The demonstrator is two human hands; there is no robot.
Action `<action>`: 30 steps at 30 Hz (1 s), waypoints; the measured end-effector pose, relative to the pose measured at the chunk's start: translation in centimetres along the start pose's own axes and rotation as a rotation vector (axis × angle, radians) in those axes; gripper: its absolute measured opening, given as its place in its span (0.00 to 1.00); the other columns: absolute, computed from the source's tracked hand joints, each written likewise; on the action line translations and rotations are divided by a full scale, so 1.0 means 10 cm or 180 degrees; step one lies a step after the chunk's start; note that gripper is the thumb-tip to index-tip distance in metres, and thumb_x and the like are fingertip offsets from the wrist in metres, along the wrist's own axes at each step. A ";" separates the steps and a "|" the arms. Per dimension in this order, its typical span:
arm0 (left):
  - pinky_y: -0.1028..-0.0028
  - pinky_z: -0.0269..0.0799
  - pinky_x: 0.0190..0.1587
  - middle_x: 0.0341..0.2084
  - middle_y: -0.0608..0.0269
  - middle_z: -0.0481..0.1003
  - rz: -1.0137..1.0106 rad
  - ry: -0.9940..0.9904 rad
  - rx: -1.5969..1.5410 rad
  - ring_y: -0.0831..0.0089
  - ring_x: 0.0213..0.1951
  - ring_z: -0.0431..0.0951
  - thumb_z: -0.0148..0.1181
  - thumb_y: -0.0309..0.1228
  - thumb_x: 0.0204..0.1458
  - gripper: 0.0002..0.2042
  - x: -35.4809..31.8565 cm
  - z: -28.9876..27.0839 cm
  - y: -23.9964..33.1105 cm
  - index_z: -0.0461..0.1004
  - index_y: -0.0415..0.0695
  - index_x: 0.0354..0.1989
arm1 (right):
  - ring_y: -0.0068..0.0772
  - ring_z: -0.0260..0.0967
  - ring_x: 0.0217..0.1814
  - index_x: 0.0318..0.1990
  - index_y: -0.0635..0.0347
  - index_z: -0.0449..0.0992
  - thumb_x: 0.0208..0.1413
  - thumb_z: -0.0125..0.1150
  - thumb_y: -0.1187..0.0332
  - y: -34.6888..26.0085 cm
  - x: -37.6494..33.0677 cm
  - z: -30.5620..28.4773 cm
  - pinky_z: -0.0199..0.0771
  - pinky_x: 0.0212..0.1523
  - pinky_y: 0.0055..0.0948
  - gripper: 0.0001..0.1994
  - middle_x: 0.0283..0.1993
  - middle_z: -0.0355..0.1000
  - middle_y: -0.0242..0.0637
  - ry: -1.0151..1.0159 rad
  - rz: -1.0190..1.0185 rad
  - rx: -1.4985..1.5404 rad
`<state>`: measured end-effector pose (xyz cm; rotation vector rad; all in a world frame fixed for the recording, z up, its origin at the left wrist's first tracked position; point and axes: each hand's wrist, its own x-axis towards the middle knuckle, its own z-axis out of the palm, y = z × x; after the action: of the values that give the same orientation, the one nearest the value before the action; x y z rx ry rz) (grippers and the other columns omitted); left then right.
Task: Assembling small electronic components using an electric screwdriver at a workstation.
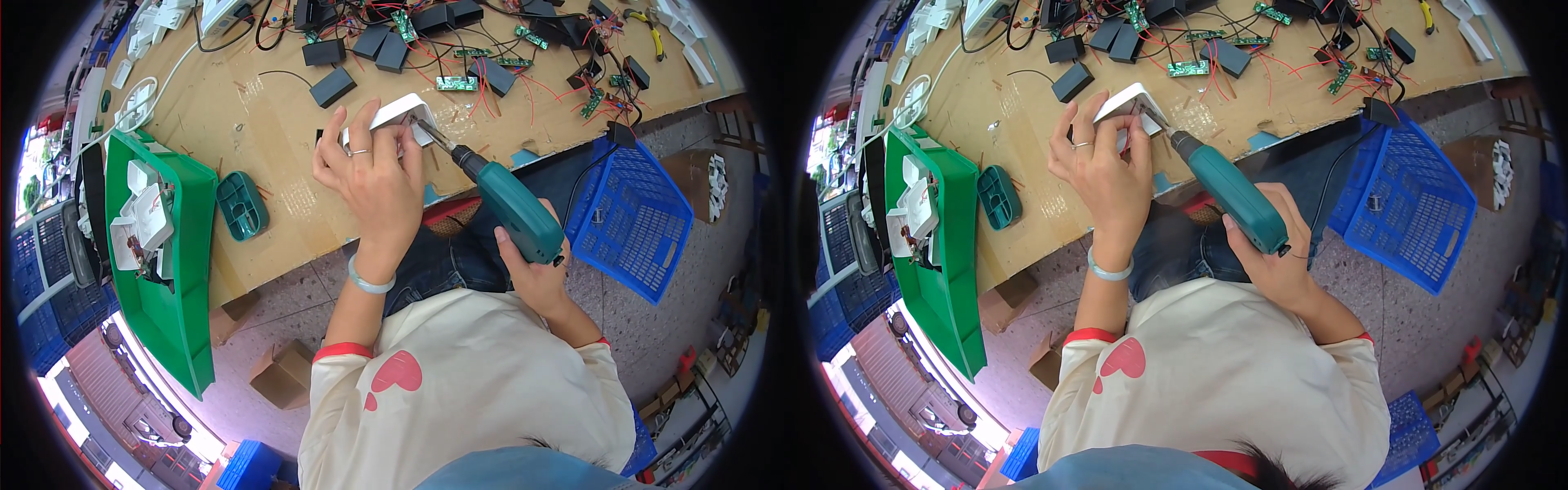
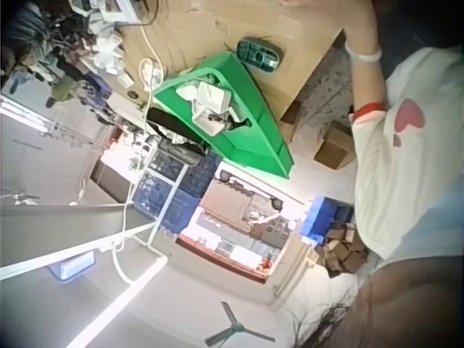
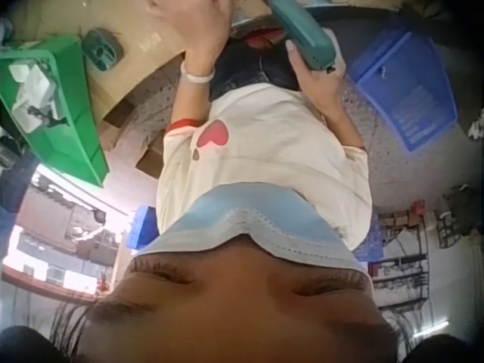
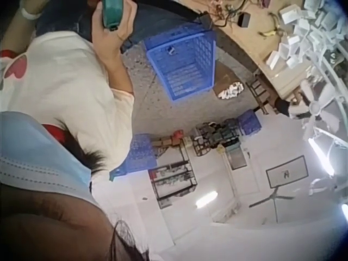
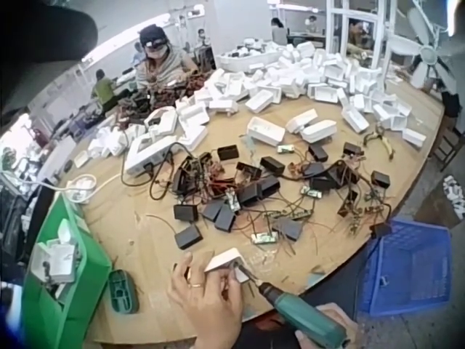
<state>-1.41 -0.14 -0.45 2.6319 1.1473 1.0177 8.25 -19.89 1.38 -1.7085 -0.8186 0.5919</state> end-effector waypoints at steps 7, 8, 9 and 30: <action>0.45 0.52 0.64 0.58 0.64 0.75 -0.0007 -0.0004 -0.0014 0.49 0.66 0.66 0.69 0.29 0.50 0.04 0.00 -0.01 0.01 0.79 0.45 0.30 | 0.41 0.74 0.44 0.45 0.67 0.78 0.55 0.69 0.80 -0.02 -0.01 -0.01 0.75 0.46 0.32 0.11 0.45 0.75 0.45 -0.0002 -0.0076 -0.0098; 0.45 0.52 0.64 0.58 0.64 0.75 -0.0010 -0.0011 -0.0011 0.49 0.66 0.66 0.69 0.29 0.50 0.04 0.00 -0.01 0.01 0.79 0.45 0.30 | 0.41 0.74 0.44 0.45 0.67 0.78 0.55 0.69 0.80 -0.03 -0.01 -0.01 0.75 0.46 0.32 0.11 0.45 0.75 0.45 -0.0007 -0.0049 -0.0095; 0.45 0.52 0.64 0.58 0.64 0.75 -0.0012 -0.0017 -0.0009 0.49 0.66 0.66 0.69 0.28 0.50 0.04 0.00 -0.01 0.01 0.79 0.45 0.30 | 0.41 0.74 0.44 0.45 0.67 0.78 0.55 0.69 0.80 -0.03 -0.02 -0.01 0.75 0.46 0.32 0.11 0.45 0.75 0.45 -0.0008 -0.0048 -0.0096; 0.46 0.53 0.65 0.58 0.64 0.76 -0.0009 0.0004 0.0002 0.49 0.65 0.66 0.69 0.28 0.50 0.03 0.01 0.00 0.01 0.80 0.45 0.29 | 0.42 0.74 0.45 0.46 0.68 0.78 0.54 0.69 0.80 -0.06 -0.06 -0.06 0.74 0.46 0.33 0.12 0.45 0.75 0.46 -0.0046 0.0072 -0.0111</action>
<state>-1.27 -0.16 -0.38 2.6297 1.1517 1.0190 8.14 -20.65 2.14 -1.7489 -0.8250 0.6091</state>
